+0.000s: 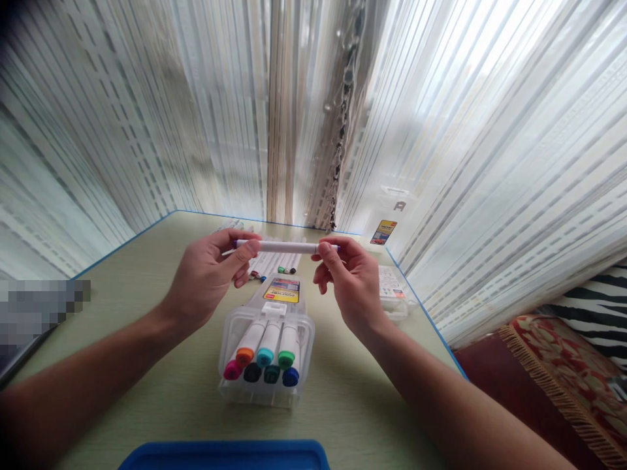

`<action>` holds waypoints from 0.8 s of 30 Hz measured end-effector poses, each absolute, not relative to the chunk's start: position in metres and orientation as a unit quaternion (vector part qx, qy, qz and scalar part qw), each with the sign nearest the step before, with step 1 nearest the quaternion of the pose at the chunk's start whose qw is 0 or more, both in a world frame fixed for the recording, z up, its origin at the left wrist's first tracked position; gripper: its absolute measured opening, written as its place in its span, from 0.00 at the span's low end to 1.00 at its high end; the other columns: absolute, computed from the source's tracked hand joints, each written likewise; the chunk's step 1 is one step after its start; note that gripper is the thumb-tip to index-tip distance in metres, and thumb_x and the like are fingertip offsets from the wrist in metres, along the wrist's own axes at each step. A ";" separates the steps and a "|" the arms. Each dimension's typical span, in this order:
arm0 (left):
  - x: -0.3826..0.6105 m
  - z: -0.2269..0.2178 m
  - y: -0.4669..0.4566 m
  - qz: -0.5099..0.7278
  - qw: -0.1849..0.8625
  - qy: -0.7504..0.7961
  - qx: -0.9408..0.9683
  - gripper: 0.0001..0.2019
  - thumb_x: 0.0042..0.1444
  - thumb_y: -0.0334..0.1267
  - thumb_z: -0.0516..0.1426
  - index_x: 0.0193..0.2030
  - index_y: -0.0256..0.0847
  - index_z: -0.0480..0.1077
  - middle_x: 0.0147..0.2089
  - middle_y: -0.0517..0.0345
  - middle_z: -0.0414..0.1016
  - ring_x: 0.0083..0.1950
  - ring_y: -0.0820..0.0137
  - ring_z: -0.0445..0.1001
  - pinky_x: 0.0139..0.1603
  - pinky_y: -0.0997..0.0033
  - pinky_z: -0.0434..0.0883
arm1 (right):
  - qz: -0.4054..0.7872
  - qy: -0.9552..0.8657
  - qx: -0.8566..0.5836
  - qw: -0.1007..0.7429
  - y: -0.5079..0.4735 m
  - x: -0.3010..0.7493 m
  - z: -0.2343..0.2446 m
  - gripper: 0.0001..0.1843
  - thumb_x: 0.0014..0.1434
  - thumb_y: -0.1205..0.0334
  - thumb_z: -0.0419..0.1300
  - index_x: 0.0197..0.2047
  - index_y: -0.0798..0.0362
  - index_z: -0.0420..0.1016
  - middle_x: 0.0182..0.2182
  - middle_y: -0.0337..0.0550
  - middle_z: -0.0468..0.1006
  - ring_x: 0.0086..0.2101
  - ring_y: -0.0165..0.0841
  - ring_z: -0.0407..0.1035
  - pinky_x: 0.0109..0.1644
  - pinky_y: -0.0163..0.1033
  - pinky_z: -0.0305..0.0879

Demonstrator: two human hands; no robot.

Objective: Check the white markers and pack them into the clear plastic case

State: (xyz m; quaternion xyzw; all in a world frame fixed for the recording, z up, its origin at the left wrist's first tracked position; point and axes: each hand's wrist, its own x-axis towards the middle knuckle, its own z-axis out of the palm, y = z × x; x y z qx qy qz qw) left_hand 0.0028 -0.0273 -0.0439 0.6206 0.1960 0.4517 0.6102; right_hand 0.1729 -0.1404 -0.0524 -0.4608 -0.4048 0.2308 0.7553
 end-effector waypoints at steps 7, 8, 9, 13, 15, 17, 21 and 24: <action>0.001 -0.043 -0.030 0.440 0.603 0.187 0.639 0.11 0.54 0.39 0.67 0.41 0.34 0.76 0.25 0.63 0.69 0.21 0.80 0.63 0.18 0.79 0.60 | 0.244 -0.385 -0.469 0.756 -0.141 0.172 -0.051 0.11 0.58 0.56 0.70 0.38 0.54 0.77 0.26 0.38 0.80 0.17 0.25 0.68 0.15 0.29 0.61; 0.001 -0.042 -0.030 0.440 0.603 0.185 0.639 0.11 0.54 0.38 0.67 0.41 0.34 0.76 0.25 0.62 0.69 0.21 0.80 0.63 0.18 0.79 0.61 | 0.247 -0.384 -0.471 0.755 -0.141 0.172 -0.051 0.12 0.57 0.56 0.70 0.38 0.54 0.77 0.26 0.38 0.80 0.17 0.25 0.69 0.15 0.30 0.61; 0.001 -0.042 -0.030 0.440 0.603 0.185 0.639 0.11 0.54 0.38 0.67 0.41 0.34 0.76 0.25 0.63 0.69 0.21 0.80 0.63 0.18 0.79 0.61 | 0.249 -0.383 -0.473 0.753 -0.141 0.171 -0.051 0.12 0.57 0.55 0.70 0.38 0.54 0.77 0.26 0.39 0.80 0.17 0.26 0.69 0.15 0.30 0.61; 0.002 -0.043 -0.029 0.438 0.606 0.191 0.636 0.12 0.55 0.38 0.66 0.44 0.36 0.75 0.24 0.64 0.68 0.20 0.79 0.63 0.19 0.79 0.61 | 0.251 -0.391 -0.475 0.747 -0.141 0.171 -0.051 0.12 0.58 0.56 0.70 0.38 0.54 0.76 0.26 0.39 0.80 0.17 0.26 0.69 0.16 0.29 0.62; 0.002 -0.044 -0.029 0.431 0.619 0.192 0.628 0.11 0.56 0.38 0.64 0.44 0.36 0.75 0.25 0.64 0.67 0.20 0.79 0.62 0.18 0.78 0.61 | 0.248 -0.401 -0.474 0.744 -0.141 0.170 -0.052 0.11 0.58 0.57 0.70 0.39 0.54 0.77 0.27 0.39 0.80 0.18 0.26 0.70 0.16 0.29 0.62; 0.003 -0.045 -0.029 0.419 0.638 0.192 0.616 0.09 0.58 0.37 0.62 0.42 0.35 0.74 0.24 0.64 0.65 0.20 0.78 0.61 0.18 0.77 0.62 | 0.245 -0.409 -0.473 0.741 -0.142 0.170 -0.052 0.10 0.58 0.58 0.69 0.40 0.54 0.77 0.27 0.39 0.80 0.19 0.26 0.70 0.17 0.30 0.63; 0.005 -0.044 -0.030 0.414 0.657 0.197 0.599 0.06 0.58 0.35 0.60 0.40 0.35 0.74 0.25 0.63 0.65 0.21 0.78 0.60 0.18 0.77 0.63 | 0.239 -0.413 -0.475 0.739 -0.143 0.170 -0.051 0.10 0.58 0.59 0.69 0.41 0.53 0.77 0.27 0.38 0.79 0.19 0.26 0.70 0.17 0.30 0.63; 0.006 -0.043 -0.031 0.423 0.662 0.196 0.586 0.05 0.58 0.34 0.59 0.40 0.35 0.74 0.27 0.61 0.67 0.21 0.78 0.61 0.18 0.77 0.63 | 0.236 -0.410 -0.479 0.739 -0.143 0.170 -0.051 0.09 0.58 0.60 0.69 0.40 0.54 0.77 0.27 0.39 0.80 0.20 0.26 0.70 0.17 0.30 0.63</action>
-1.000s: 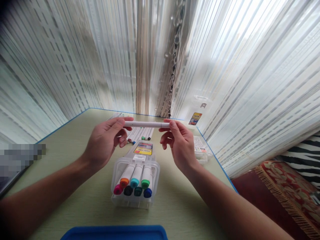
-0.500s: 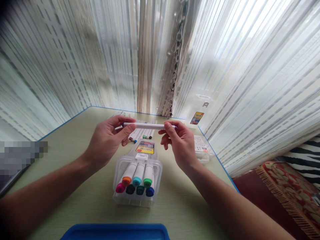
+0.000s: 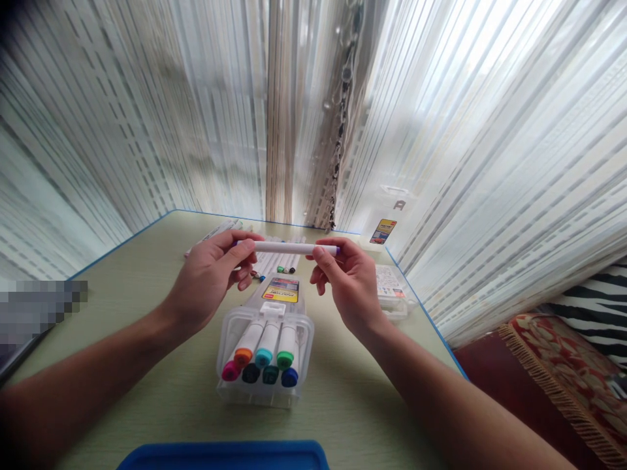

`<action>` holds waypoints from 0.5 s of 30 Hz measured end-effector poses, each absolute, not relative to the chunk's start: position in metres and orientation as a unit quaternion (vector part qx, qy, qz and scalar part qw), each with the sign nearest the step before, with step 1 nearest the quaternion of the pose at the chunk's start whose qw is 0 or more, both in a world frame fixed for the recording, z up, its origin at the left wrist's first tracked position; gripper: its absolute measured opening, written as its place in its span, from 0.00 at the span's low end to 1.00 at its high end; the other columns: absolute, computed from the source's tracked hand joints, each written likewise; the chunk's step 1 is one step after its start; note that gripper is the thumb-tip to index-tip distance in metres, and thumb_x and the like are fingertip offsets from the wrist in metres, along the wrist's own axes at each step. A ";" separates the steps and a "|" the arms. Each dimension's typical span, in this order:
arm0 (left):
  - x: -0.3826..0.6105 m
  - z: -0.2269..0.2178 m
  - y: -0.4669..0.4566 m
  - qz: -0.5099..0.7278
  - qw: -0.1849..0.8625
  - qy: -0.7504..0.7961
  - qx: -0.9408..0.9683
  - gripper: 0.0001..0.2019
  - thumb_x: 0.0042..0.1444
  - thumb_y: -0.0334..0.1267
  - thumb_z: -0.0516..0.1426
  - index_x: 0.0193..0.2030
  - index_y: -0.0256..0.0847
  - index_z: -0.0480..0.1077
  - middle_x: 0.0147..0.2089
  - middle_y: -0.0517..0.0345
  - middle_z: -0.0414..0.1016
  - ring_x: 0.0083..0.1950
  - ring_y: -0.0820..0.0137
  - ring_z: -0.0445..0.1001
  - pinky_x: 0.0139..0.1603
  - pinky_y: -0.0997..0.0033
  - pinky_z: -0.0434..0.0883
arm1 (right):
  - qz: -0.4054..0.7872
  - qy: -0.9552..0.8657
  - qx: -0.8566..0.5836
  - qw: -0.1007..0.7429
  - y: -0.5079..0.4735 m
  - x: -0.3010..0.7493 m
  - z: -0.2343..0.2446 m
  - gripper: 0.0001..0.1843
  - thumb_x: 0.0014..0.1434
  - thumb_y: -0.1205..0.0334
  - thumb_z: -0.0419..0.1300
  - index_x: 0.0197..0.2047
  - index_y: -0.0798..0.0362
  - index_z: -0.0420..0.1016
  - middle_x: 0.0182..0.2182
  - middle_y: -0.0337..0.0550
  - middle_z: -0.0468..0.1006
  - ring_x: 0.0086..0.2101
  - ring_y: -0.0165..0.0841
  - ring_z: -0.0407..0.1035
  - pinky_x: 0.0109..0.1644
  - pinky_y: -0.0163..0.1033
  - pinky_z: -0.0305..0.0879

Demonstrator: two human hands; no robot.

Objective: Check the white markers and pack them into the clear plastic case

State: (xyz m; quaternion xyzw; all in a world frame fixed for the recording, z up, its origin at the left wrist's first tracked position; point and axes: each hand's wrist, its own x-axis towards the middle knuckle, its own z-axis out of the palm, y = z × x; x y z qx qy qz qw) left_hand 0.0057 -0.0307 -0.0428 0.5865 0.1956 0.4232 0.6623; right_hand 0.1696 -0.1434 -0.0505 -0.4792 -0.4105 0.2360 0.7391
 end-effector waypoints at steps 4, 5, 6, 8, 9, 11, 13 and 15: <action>0.005 -0.041 -0.031 0.429 0.670 0.195 0.574 0.07 0.59 0.33 0.56 0.39 0.35 0.75 0.28 0.59 0.69 0.21 0.78 0.62 0.18 0.77 0.63 | 0.260 -0.401 -0.472 0.741 -0.143 0.170 -0.049 0.08 0.61 0.58 0.66 0.40 0.54 0.78 0.29 0.40 0.80 0.20 0.27 0.71 0.17 0.30 0.63; 0.005 -0.041 -0.031 0.430 0.668 0.196 0.575 0.07 0.59 0.33 0.56 0.39 0.34 0.75 0.28 0.58 0.69 0.21 0.77 0.63 0.18 0.76 0.63 | 0.266 -0.399 -0.470 0.741 -0.143 0.170 -0.049 0.08 0.62 0.58 0.65 0.40 0.54 0.79 0.28 0.40 0.79 0.20 0.27 0.71 0.17 0.31 0.62; 0.005 -0.041 -0.031 0.432 0.665 0.196 0.577 0.08 0.59 0.33 0.56 0.39 0.34 0.75 0.28 0.58 0.69 0.21 0.77 0.63 0.18 0.76 0.63 | 0.270 -0.397 -0.469 0.741 -0.142 0.170 -0.050 0.09 0.63 0.57 0.64 0.39 0.54 0.79 0.27 0.39 0.78 0.19 0.27 0.70 0.16 0.31 0.62; 0.005 -0.041 -0.031 0.436 0.658 0.197 0.581 0.08 0.59 0.33 0.55 0.40 0.34 0.76 0.28 0.59 0.69 0.21 0.77 0.63 0.18 0.76 0.63 | 0.267 -0.393 -0.471 0.743 -0.142 0.171 -0.050 0.09 0.62 0.57 0.65 0.39 0.54 0.79 0.23 0.36 0.75 0.17 0.26 0.68 0.16 0.30 0.61; 0.004 -0.041 -0.031 0.437 0.653 0.197 0.586 0.08 0.59 0.34 0.56 0.40 0.34 0.76 0.28 0.59 0.69 0.21 0.78 0.62 0.18 0.76 0.63 | 0.262 -0.392 -0.474 0.744 -0.142 0.171 -0.051 0.09 0.61 0.57 0.65 0.38 0.54 0.79 0.22 0.34 0.73 0.17 0.25 0.66 0.16 0.30 0.61; 0.004 -0.042 -0.031 0.438 0.640 0.195 0.601 0.07 0.59 0.34 0.57 0.39 0.34 0.75 0.27 0.60 0.69 0.20 0.78 0.62 0.18 0.77 0.63 | 0.250 -0.394 -0.483 0.742 -0.142 0.171 -0.052 0.09 0.60 0.57 0.68 0.38 0.54 0.79 0.19 0.32 0.70 0.16 0.24 0.64 0.15 0.29 0.59; 0.003 -0.043 -0.030 0.436 0.622 0.192 0.621 0.06 0.59 0.36 0.60 0.38 0.35 0.75 0.27 0.61 0.69 0.20 0.79 0.62 0.18 0.77 0.62 | 0.240 -0.400 -0.492 0.735 -0.142 0.171 -0.053 0.09 0.58 0.57 0.70 0.37 0.54 0.79 0.17 0.31 0.70 0.15 0.24 0.63 0.15 0.29 0.58; 0.002 -0.043 -0.030 0.433 0.607 0.190 0.638 0.08 0.58 0.39 0.63 0.37 0.36 0.74 0.26 0.62 0.69 0.20 0.79 0.62 0.18 0.77 0.61 | 0.236 -0.407 -0.497 0.730 -0.141 0.172 -0.054 0.10 0.57 0.57 0.71 0.37 0.54 0.79 0.17 0.31 0.70 0.15 0.23 0.63 0.15 0.29 0.58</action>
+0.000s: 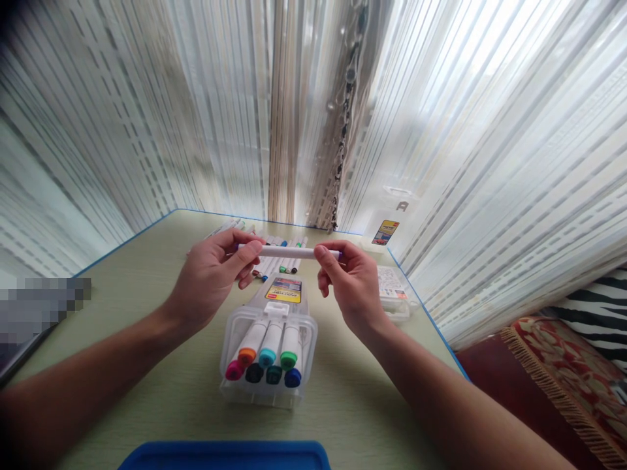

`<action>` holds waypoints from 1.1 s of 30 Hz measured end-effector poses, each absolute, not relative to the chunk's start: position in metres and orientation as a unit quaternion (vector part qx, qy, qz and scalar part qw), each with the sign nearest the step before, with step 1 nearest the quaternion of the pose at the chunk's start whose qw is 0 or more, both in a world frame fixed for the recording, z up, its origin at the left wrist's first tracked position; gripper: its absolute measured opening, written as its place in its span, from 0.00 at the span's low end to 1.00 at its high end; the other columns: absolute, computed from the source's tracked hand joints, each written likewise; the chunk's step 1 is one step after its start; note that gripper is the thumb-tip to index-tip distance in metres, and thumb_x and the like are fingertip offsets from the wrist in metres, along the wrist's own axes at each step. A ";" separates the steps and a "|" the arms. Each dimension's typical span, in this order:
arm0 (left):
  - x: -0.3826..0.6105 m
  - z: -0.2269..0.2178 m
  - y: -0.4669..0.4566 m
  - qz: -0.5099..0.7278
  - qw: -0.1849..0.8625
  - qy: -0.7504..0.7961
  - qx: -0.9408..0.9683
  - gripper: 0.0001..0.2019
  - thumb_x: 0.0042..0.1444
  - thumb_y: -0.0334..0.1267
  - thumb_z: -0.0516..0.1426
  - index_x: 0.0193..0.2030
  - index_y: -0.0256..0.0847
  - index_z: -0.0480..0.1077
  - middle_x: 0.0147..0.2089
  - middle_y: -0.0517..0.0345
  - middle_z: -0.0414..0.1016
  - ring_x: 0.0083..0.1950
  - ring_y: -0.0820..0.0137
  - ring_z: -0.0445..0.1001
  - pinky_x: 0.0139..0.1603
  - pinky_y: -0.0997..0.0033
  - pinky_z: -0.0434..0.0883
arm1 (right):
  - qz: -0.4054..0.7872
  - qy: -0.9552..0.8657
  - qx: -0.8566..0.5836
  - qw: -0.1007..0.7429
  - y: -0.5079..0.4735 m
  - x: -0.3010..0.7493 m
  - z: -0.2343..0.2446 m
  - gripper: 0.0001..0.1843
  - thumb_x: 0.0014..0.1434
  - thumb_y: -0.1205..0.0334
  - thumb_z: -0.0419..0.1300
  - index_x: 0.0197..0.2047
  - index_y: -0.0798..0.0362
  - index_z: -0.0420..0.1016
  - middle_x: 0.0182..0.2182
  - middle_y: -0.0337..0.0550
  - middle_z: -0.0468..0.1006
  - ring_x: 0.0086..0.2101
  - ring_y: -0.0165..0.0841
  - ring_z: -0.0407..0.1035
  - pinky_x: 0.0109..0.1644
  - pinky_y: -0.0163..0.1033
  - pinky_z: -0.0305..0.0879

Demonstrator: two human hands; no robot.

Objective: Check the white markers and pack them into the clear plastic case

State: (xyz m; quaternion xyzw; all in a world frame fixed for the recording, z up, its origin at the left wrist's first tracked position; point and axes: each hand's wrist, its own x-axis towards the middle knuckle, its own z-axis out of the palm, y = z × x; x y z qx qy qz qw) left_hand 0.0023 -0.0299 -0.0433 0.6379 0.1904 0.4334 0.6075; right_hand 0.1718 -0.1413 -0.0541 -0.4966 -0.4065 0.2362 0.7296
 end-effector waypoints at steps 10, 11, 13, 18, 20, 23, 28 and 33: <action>0.002 -0.045 -0.029 0.418 0.628 0.199 0.626 0.06 0.56 0.36 0.63 0.38 0.38 0.72 0.26 0.64 0.67 0.21 0.78 0.63 0.19 0.77 0.63 | 0.255 -0.397 -0.489 0.734 -0.142 0.170 -0.052 0.11 0.59 0.55 0.68 0.37 0.54 0.78 0.26 0.38 0.78 0.17 0.24 0.67 0.16 0.30 0.61; 0.002 -0.045 -0.029 0.412 0.635 0.203 0.621 0.06 0.56 0.35 0.62 0.38 0.38 0.72 0.26 0.64 0.66 0.21 0.78 0.62 0.19 0.77 0.63 | 0.254 -0.400 -0.487 0.734 -0.142 0.170 -0.052 0.10 0.59 0.56 0.68 0.37 0.54 0.78 0.27 0.38 0.78 0.17 0.24 0.67 0.16 0.30 0.61; 0.003 -0.045 -0.030 0.402 0.644 0.210 0.616 0.06 0.56 0.35 0.61 0.39 0.37 0.71 0.25 0.65 0.64 0.20 0.78 0.61 0.18 0.77 0.63 | 0.252 -0.405 -0.485 0.733 -0.143 0.169 -0.052 0.09 0.59 0.57 0.68 0.38 0.53 0.77 0.28 0.38 0.78 0.17 0.24 0.67 0.17 0.30 0.62; 0.004 -0.043 -0.031 0.401 0.654 0.212 0.606 0.04 0.58 0.36 0.60 0.37 0.38 0.71 0.22 0.67 0.60 0.20 0.78 0.59 0.18 0.78 0.62 | 0.243 -0.408 -0.490 0.731 -0.143 0.170 -0.053 0.10 0.57 0.58 0.69 0.38 0.53 0.77 0.28 0.37 0.78 0.17 0.23 0.66 0.17 0.30 0.61; 0.005 -0.042 -0.032 0.405 0.663 0.213 0.593 0.04 0.59 0.36 0.59 0.36 0.38 0.70 0.20 0.67 0.59 0.20 0.78 0.59 0.18 0.78 0.62 | 0.244 -0.408 -0.491 0.730 -0.143 0.170 -0.052 0.10 0.56 0.59 0.70 0.39 0.53 0.77 0.28 0.36 0.77 0.17 0.23 0.66 0.17 0.30 0.61; 0.005 -0.041 -0.032 0.409 0.672 0.209 0.581 0.03 0.59 0.34 0.58 0.36 0.38 0.71 0.22 0.65 0.62 0.20 0.77 0.60 0.18 0.78 0.63 | 0.248 -0.407 -0.486 0.732 -0.143 0.169 -0.051 0.09 0.57 0.59 0.69 0.38 0.53 0.77 0.27 0.36 0.77 0.17 0.24 0.66 0.17 0.31 0.61; 0.005 -0.041 -0.033 0.411 0.690 0.207 0.560 0.04 0.59 0.33 0.57 0.38 0.37 0.72 0.26 0.61 0.65 0.21 0.77 0.63 0.18 0.78 0.63 | 0.254 -0.400 -0.491 0.731 -0.143 0.170 -0.049 0.08 0.59 0.57 0.65 0.38 0.52 0.77 0.26 0.36 0.75 0.17 0.25 0.66 0.16 0.31 0.61; 0.005 -0.040 -0.033 0.426 0.688 0.205 0.551 0.06 0.59 0.33 0.56 0.39 0.36 0.73 0.28 0.59 0.66 0.22 0.76 0.64 0.18 0.77 0.64 | 0.258 -0.392 -0.496 0.731 -0.142 0.171 -0.050 0.09 0.61 0.55 0.63 0.38 0.52 0.77 0.28 0.38 0.77 0.17 0.25 0.66 0.16 0.32 0.60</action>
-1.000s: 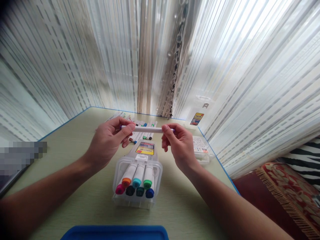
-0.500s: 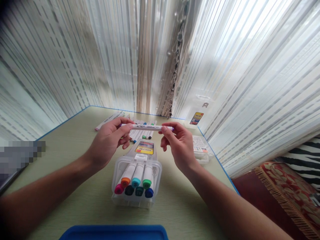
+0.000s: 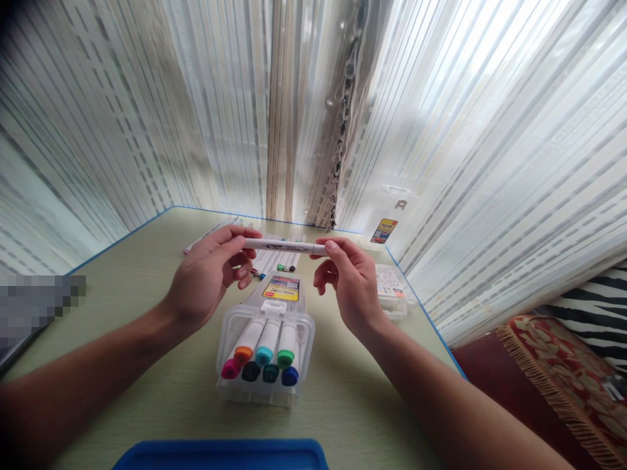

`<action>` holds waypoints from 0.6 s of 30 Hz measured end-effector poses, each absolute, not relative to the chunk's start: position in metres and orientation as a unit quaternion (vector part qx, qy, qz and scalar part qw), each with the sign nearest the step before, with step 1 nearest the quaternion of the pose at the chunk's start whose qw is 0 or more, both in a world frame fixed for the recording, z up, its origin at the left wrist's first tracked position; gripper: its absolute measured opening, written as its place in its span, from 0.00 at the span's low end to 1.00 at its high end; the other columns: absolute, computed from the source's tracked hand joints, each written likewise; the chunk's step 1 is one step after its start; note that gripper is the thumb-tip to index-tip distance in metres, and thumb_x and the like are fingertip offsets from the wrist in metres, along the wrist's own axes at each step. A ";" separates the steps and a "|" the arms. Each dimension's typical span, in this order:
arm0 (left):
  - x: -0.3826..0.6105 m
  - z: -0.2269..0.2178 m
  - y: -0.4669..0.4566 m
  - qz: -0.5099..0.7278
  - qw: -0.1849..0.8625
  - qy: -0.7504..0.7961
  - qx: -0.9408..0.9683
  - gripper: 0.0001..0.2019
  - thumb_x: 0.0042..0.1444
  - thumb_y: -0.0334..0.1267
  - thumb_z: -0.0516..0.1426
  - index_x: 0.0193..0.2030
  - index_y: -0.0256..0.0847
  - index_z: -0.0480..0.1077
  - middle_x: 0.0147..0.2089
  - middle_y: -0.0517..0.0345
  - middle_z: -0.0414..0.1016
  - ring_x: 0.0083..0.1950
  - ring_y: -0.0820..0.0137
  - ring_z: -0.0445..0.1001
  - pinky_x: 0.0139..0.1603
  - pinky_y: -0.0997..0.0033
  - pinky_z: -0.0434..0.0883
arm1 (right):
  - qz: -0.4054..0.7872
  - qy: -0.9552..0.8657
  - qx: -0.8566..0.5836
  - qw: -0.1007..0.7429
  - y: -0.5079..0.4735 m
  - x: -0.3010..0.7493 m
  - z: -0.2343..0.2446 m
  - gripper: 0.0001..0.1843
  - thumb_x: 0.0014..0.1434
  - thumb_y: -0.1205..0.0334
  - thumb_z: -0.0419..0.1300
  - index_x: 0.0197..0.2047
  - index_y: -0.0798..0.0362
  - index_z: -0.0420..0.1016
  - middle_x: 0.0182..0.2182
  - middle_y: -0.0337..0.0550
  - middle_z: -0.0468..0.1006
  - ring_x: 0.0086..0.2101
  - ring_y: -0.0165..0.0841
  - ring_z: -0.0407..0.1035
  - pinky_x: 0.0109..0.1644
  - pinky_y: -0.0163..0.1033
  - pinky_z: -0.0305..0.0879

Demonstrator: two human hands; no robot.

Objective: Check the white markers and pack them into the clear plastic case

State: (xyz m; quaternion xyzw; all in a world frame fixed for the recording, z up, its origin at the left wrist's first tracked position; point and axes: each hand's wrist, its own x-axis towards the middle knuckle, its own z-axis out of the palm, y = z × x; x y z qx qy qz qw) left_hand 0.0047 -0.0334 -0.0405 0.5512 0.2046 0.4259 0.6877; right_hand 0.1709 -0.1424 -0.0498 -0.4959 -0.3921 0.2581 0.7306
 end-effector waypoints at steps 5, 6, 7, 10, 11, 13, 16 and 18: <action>0.005 -0.040 -0.033 0.428 0.674 0.209 0.565 0.07 0.60 0.32 0.54 0.41 0.36 0.73 0.30 0.59 0.67 0.21 0.77 0.63 0.18 0.77 0.64 | 0.259 -0.378 -0.497 0.737 -0.142 0.172 -0.049 0.09 0.60 0.56 0.64 0.38 0.52 0.77 0.27 0.37 0.76 0.16 0.25 0.66 0.16 0.32 0.60; 0.005 -0.040 -0.033 0.428 0.672 0.210 0.567 0.07 0.60 0.32 0.54 0.41 0.36 0.73 0.30 0.59 0.68 0.21 0.78 0.63 0.18 0.77 0.64 | 0.259 -0.378 -0.495 0.738 -0.142 0.172 -0.049 0.09 0.60 0.56 0.64 0.38 0.52 0.77 0.26 0.37 0.76 0.16 0.25 0.66 0.16 0.32 0.60; 0.005 -0.040 -0.033 0.427 0.671 0.211 0.568 0.07 0.60 0.32 0.54 0.41 0.36 0.73 0.29 0.59 0.68 0.21 0.78 0.63 0.18 0.77 0.64 | 0.259 -0.377 -0.495 0.739 -0.142 0.172 -0.049 0.09 0.60 0.56 0.64 0.38 0.52 0.78 0.26 0.37 0.76 0.16 0.25 0.66 0.16 0.32 0.60; 0.005 -0.040 -0.033 0.426 0.670 0.212 0.570 0.06 0.60 0.33 0.55 0.41 0.37 0.72 0.29 0.60 0.68 0.20 0.78 0.63 0.18 0.77 0.64 | 0.258 -0.377 -0.497 0.738 -0.142 0.173 -0.050 0.09 0.60 0.55 0.64 0.37 0.52 0.77 0.26 0.36 0.76 0.16 0.25 0.66 0.16 0.31 0.60; 0.005 -0.040 -0.033 0.426 0.670 0.212 0.570 0.05 0.59 0.33 0.56 0.41 0.37 0.72 0.29 0.60 0.68 0.20 0.78 0.63 0.18 0.77 0.64 | 0.257 -0.378 -0.497 0.738 -0.141 0.173 -0.051 0.09 0.60 0.55 0.64 0.37 0.52 0.77 0.26 0.36 0.75 0.16 0.25 0.66 0.16 0.31 0.60; 0.005 -0.041 -0.033 0.426 0.671 0.210 0.569 0.05 0.59 0.33 0.56 0.41 0.37 0.72 0.29 0.61 0.68 0.20 0.78 0.63 0.18 0.77 0.64 | 0.255 -0.383 -0.497 0.736 -0.141 0.174 -0.051 0.09 0.60 0.55 0.64 0.37 0.52 0.76 0.26 0.36 0.75 0.16 0.25 0.66 0.16 0.31 0.59; 0.005 -0.041 -0.032 0.426 0.672 0.210 0.569 0.05 0.60 0.33 0.56 0.41 0.37 0.72 0.29 0.61 0.68 0.20 0.79 0.63 0.18 0.77 0.64 | 0.252 -0.386 -0.498 0.734 -0.141 0.174 -0.051 0.09 0.61 0.55 0.63 0.37 0.51 0.76 0.26 0.36 0.75 0.16 0.25 0.66 0.16 0.31 0.59; 0.005 -0.040 -0.033 0.426 0.671 0.210 0.569 0.05 0.60 0.33 0.55 0.41 0.37 0.71 0.29 0.61 0.68 0.20 0.79 0.63 0.18 0.77 0.64 | 0.252 -0.383 -0.499 0.735 -0.141 0.174 -0.051 0.09 0.60 0.55 0.64 0.37 0.52 0.76 0.26 0.36 0.76 0.16 0.25 0.66 0.16 0.31 0.59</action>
